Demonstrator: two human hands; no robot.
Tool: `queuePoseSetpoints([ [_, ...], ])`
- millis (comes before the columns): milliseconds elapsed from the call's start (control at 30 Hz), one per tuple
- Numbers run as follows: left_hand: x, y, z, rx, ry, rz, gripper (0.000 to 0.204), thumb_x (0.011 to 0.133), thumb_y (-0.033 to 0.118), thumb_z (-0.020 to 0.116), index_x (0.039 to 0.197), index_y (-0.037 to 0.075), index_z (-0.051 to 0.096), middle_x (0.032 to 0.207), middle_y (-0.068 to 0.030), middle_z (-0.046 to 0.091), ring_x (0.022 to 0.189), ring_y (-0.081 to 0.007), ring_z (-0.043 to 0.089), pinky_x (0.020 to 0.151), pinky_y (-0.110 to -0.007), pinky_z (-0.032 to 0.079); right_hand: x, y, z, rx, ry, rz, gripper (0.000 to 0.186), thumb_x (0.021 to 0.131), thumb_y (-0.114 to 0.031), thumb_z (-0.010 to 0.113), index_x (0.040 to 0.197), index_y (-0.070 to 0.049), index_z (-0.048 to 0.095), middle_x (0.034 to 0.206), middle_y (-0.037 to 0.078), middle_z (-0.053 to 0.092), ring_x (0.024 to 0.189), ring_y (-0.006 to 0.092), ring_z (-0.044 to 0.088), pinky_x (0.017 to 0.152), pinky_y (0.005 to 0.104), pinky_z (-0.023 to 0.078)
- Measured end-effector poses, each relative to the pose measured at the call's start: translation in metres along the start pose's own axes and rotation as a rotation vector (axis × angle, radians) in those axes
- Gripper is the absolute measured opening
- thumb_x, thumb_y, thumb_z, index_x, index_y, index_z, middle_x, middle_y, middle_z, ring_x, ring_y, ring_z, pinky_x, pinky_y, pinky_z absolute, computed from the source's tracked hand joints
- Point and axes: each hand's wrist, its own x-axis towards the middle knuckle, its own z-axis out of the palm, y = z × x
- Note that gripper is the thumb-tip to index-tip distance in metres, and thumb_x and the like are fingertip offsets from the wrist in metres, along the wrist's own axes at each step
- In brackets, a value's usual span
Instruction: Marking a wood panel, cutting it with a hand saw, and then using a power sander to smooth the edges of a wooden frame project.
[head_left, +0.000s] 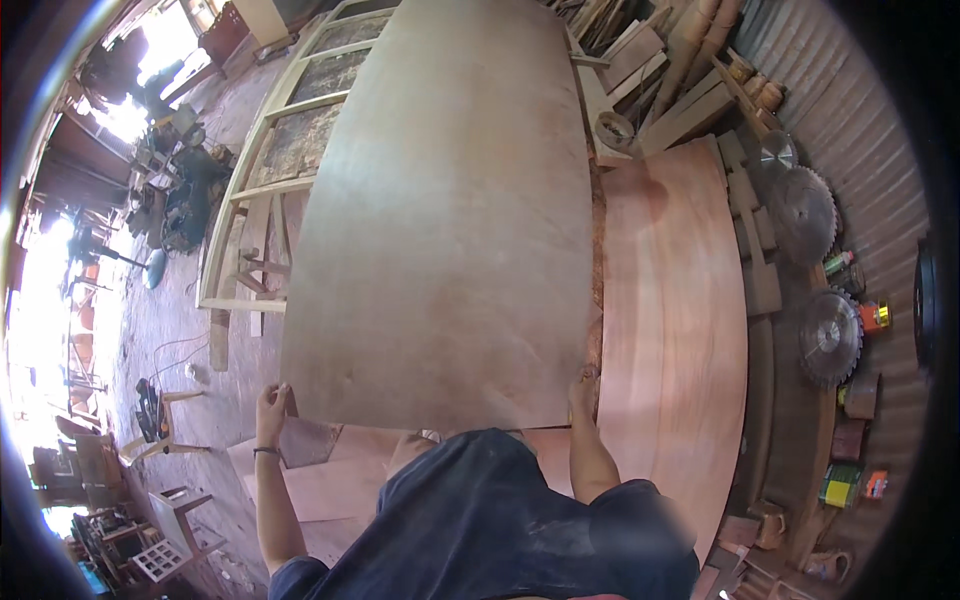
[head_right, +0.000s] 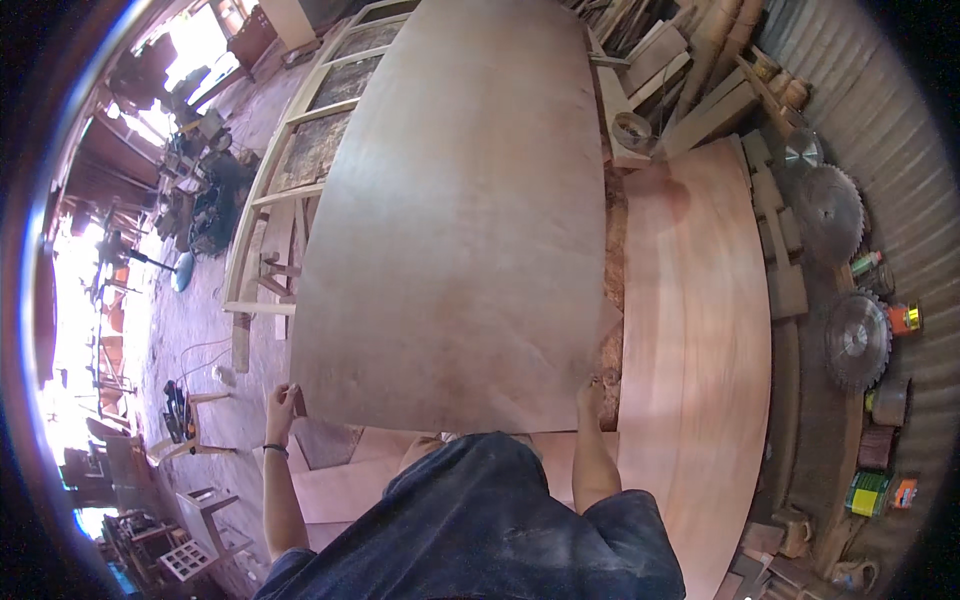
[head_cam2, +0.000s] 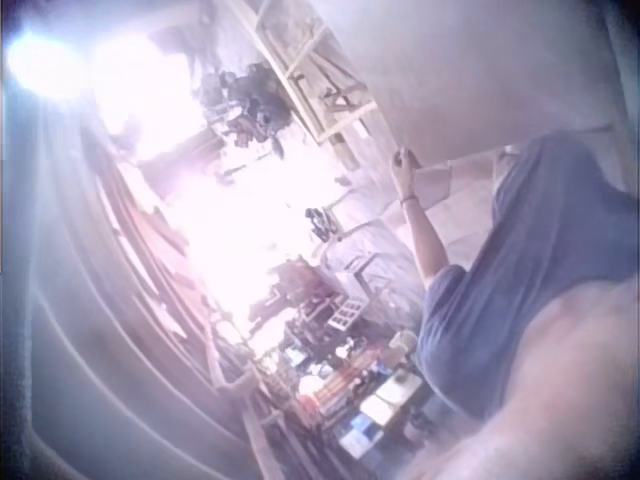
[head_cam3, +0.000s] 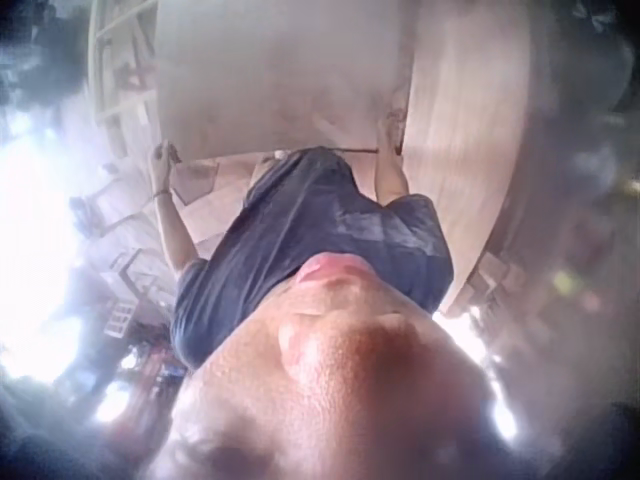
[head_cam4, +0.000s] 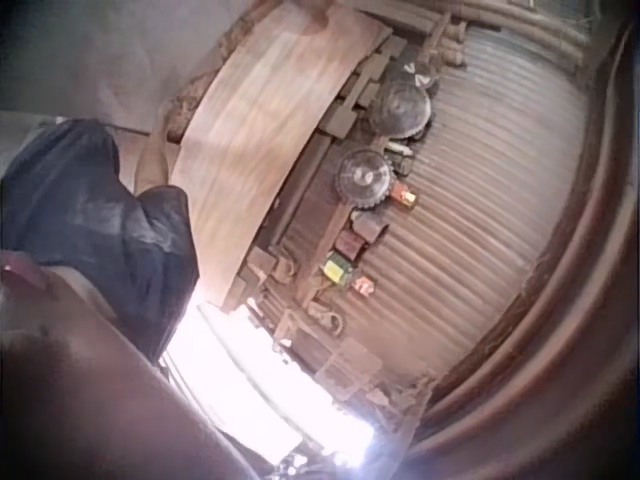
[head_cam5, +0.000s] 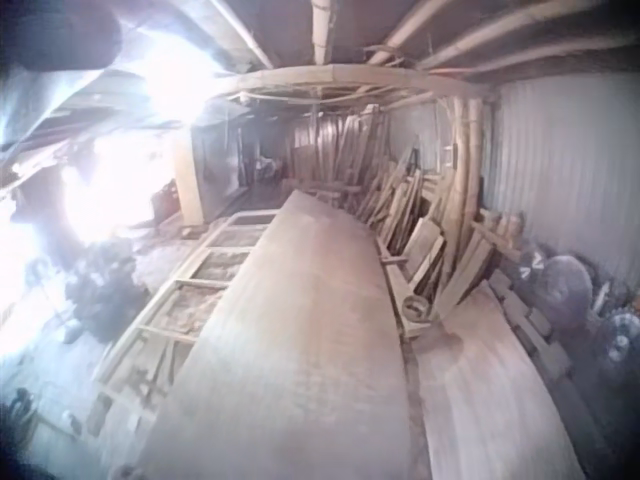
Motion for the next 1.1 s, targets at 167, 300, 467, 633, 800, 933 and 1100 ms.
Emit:
queuePoseSetpoints([
  [167,-0.053,-0.035,-0.002,-0.165,0.162,-0.275,0.044,0.095,0.047,0.051,0.117,0.009,0.057,0.107,-0.0041,0.061,0.093,-0.0109,0.057,0.072,-0.026,0.043,0.011,0.004,0.004,-0.127,-0.006,-0.056,0.033,0.096,-0.028,0.041,0.113,-0.004,0.056,0.121,0.027,0.055,0.109,0.0451,0.054,0.092,0.0515,0.045],
  [300,-0.118,-0.09,0.01,-0.391,0.487,-0.272,0.051,0.095,0.054,0.044,0.118,0.011,0.057,0.109,-0.0052,0.061,0.095,-0.0163,0.058,0.075,-0.031,0.044,0.011,-0.014,0.004,-0.082,0.171,-0.275,0.037,0.096,-0.027,0.044,0.117,0.0,0.06,0.119,0.022,0.056,0.107,0.037,0.058,0.096,0.0449,0.045],
  [467,-0.218,-0.194,0.052,-0.045,0.34,-0.581,0.056,0.095,0.054,0.04,0.114,0.004,0.059,0.095,-0.014,0.066,0.09,-0.0263,0.062,0.083,-0.04,0.047,-0.006,-0.062,-0.011,0.172,0.077,-0.548,0.05,0.102,-0.037,0.036,0.11,0.007,0.06,0.109,0.015,0.058,0.103,0.0293,0.058,0.088,0.0418,0.046],
  [633,-0.383,-0.308,0.157,0.084,-0.247,-0.799,0.053,0.092,0.049,0.046,0.112,0.002,0.062,0.084,-0.0134,0.068,0.079,-0.0312,0.065,0.08,-0.042,0.051,-0.088,-0.197,-0.005,0.334,-0.2,-0.638,0.064,0.101,-0.051,0.031,0.095,0.004,0.064,0.084,0.008,0.057,0.077,0.0189,0.056,0.071,0.0314,0.046],
  [800,-0.441,-0.329,0.187,-0.294,-0.365,-1.114,0.053,0.091,0.041,0.054,0.132,0.007,0.048,0.118,-0.0156,0.059,0.103,-0.025,0.059,0.079,-0.041,0.053,-0.185,-0.292,0.043,0.553,-0.491,-0.783,0.059,0.1,-0.055,0.03,0.082,-0.005,0.057,0.067,-0.001,0.046,0.056,0.0089,0.042,0.052,0.0228,0.035],
  [933,-0.404,-0.356,0.151,-0.466,-0.029,-0.999,0.051,0.092,0.036,0.057,0.13,0.002,0.048,0.111,-0.0148,0.062,0.097,-0.0236,0.062,0.071,-0.037,0.054,-0.321,-0.346,0.109,0.606,-0.608,-0.906,0.059,0.102,-0.051,0.028,0.09,-0.003,0.06,0.07,0.001,0.049,0.058,0.0089,0.045,0.053,0.0238,0.038],
  [1100,-0.327,-0.4,0.032,-0.55,0.135,-0.836,0.05,0.093,0.031,0.059,0.128,-0.002,0.047,0.105,-0.014,0.066,0.091,-0.0222,0.065,0.063,-0.034,0.054,-0.514,-0.386,0.166,0.56,-1.094,-1.17,0.021,0.098,-0.018,0.055,0.094,0.0,0.064,0.084,0.005,0.059,0.068,0.0103,0.057,0.062,0.0236,0.046],
])
